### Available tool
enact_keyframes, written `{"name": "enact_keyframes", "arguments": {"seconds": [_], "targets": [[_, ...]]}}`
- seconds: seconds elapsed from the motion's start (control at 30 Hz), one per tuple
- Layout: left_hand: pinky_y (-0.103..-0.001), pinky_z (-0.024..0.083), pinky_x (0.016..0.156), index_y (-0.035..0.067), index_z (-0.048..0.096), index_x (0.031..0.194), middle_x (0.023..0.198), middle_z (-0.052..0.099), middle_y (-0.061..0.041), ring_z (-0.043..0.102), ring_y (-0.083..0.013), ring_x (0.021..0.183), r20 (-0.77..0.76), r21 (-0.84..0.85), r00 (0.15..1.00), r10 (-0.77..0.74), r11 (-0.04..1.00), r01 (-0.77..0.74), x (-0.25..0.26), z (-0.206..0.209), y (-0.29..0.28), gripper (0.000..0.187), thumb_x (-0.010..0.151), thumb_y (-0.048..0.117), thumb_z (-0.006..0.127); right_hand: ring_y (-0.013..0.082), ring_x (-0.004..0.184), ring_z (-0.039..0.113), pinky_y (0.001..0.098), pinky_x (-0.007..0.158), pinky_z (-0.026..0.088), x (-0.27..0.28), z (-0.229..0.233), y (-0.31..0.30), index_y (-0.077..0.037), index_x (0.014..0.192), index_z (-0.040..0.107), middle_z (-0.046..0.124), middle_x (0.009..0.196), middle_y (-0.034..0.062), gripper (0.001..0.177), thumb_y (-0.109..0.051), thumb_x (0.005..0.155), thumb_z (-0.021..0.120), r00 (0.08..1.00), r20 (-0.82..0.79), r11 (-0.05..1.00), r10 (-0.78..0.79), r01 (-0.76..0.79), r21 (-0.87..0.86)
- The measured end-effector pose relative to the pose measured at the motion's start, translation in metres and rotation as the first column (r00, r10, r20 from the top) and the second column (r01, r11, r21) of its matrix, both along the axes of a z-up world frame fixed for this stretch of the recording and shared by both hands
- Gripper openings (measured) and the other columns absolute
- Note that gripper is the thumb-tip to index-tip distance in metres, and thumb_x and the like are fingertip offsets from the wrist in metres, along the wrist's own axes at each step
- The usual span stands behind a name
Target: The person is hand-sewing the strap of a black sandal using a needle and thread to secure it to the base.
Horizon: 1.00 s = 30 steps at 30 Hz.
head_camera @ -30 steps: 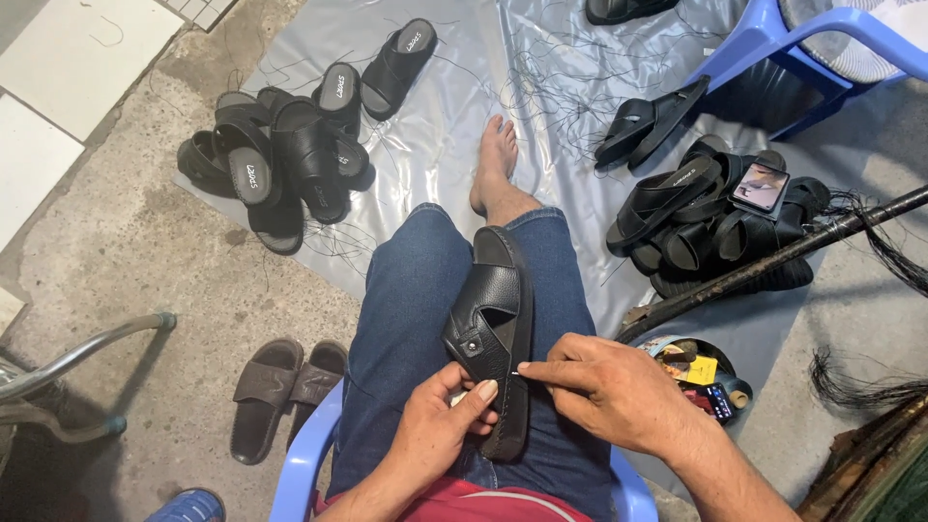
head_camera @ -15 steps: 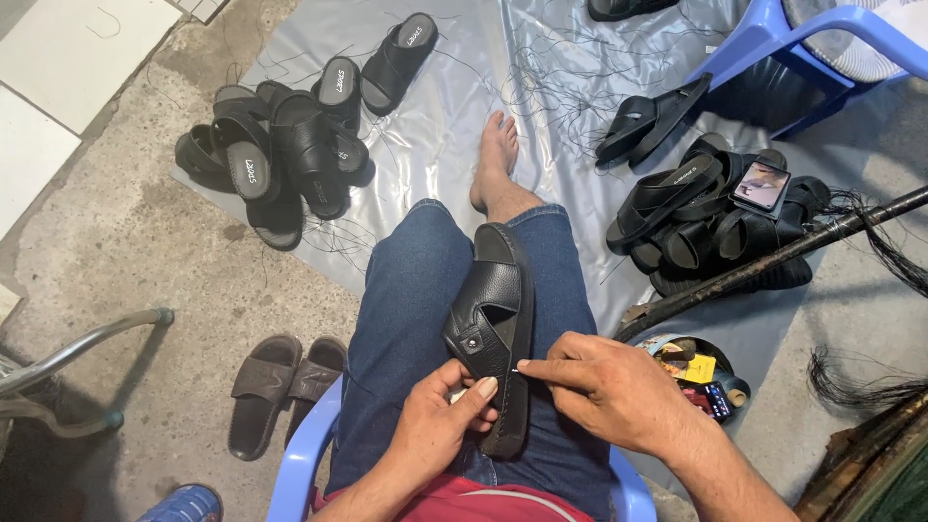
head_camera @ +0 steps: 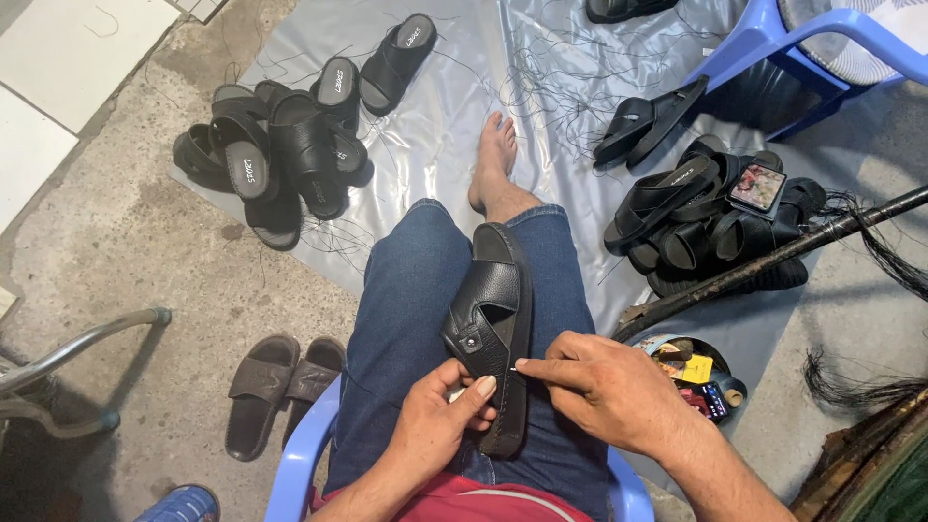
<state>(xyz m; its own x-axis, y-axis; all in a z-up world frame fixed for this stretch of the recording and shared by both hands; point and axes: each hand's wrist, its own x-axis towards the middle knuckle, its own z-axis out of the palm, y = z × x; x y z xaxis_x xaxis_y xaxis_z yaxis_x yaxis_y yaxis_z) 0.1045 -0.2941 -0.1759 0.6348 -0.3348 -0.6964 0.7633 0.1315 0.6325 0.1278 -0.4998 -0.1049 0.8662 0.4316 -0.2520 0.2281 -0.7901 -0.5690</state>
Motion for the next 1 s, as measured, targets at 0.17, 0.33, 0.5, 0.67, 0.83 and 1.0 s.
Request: {"name": "enact_keyframes", "arguments": {"seconds": [0.17, 0.33, 0.5, 0.67, 0.83, 1.0], "targets": [[-0.022, 0.049, 0.056, -0.002, 0.06, 0.092, 0.07, 0.059, -0.009, 0.058, -0.0117, 0.061, -0.004, -0.017, 1.0, 0.022, 1.0, -0.022, -0.001, -0.002, 0.0, 0.013, 0.083, 0.007, 0.061, 0.0134, 0.067, 0.059, 0.0266, 0.058, 0.048, 0.0, -0.001, 0.0, -0.023, 0.1, 0.069, 0.06, 0.08, -0.0056, 0.032, -0.016, 0.071, 0.056, 1.0, -0.026, 0.998, 0.016, -0.017, -0.052], [-0.023, 0.052, 0.06, -0.001, 0.061, 0.093, 0.077, 0.059, -0.009, 0.061, -0.014, 0.066, -0.03, 0.047, 0.998, 0.047, 0.998, -0.046, -0.003, 0.009, -0.003, 0.014, 0.08, 0.004, 0.065, 0.0135, 0.067, 0.058, 0.0281, 0.058, 0.048, -0.002, 0.004, 0.006, -0.024, 0.102, 0.067, 0.058, 0.078, -0.005, 0.032, -0.017, 0.074, 0.055, 0.999, -0.043, 0.983, 0.02, -0.028, -0.182], [-0.022, 0.051, 0.062, -0.001, 0.066, 0.092, 0.076, 0.067, -0.01, 0.062, -0.0131, 0.067, -0.014, 0.118, 0.997, 0.078, 0.99, -0.076, -0.008, 0.016, -0.003, 0.018, 0.074, 0.002, 0.07, 0.0149, 0.065, 0.057, 0.0297, 0.056, 0.048, -0.004, 0.007, 0.011, -0.023, 0.104, 0.066, 0.055, 0.076, -0.0039, 0.032, -0.019, 0.074, 0.057, 0.999, -0.036, 0.968, 0.025, -0.033, -0.249], [-0.018, 0.047, 0.058, 0.0, 0.074, 0.088, 0.073, 0.07, -0.007, 0.06, -0.0096, 0.063, 0.014, 0.213, 0.999, 0.048, 0.976, -0.05, -0.009, 0.026, -0.003, 0.015, 0.075, 0.005, 0.07, 0.0154, 0.067, 0.057, 0.0306, 0.056, 0.049, -0.003, 0.009, 0.014, -0.023, 0.106, 0.064, 0.055, 0.078, -0.0034, 0.032, -0.022, 0.075, 0.056, 0.997, -0.069, 0.95, 0.041, -0.06, -0.307], [-0.017, 0.042, 0.053, 0.002, 0.075, 0.079, 0.074, 0.066, 0.001, 0.053, -0.0061, 0.059, 0.239, 0.313, 0.968, -0.082, 0.95, 0.003, -0.008, 0.028, -0.005, 0.011, 0.074, 0.01, 0.071, 0.0174, 0.068, 0.058, 0.0319, 0.058, 0.049, -0.005, 0.009, 0.016, -0.022, 0.105, 0.065, 0.054, 0.078, -0.0021, 0.033, -0.021, 0.073, 0.057, 0.998, -0.038, 0.952, 0.04, -0.05, -0.301], [-0.017, 0.046, 0.056, 0.004, 0.073, 0.08, 0.079, 0.069, 0.003, 0.059, -0.0064, 0.062, 0.408, 0.359, 0.899, -0.157, 0.933, 0.0, -0.011, 0.03, -0.008, 0.012, 0.073, 0.013, 0.068, 0.0179, 0.069, 0.059, 0.0324, 0.059, 0.05, -0.006, 0.008, 0.017, -0.021, 0.105, 0.065, 0.055, 0.08, -0.0025, 0.032, -0.021, 0.074, 0.056, 0.999, -0.03, 0.949, 0.028, -0.036, -0.313]]}}
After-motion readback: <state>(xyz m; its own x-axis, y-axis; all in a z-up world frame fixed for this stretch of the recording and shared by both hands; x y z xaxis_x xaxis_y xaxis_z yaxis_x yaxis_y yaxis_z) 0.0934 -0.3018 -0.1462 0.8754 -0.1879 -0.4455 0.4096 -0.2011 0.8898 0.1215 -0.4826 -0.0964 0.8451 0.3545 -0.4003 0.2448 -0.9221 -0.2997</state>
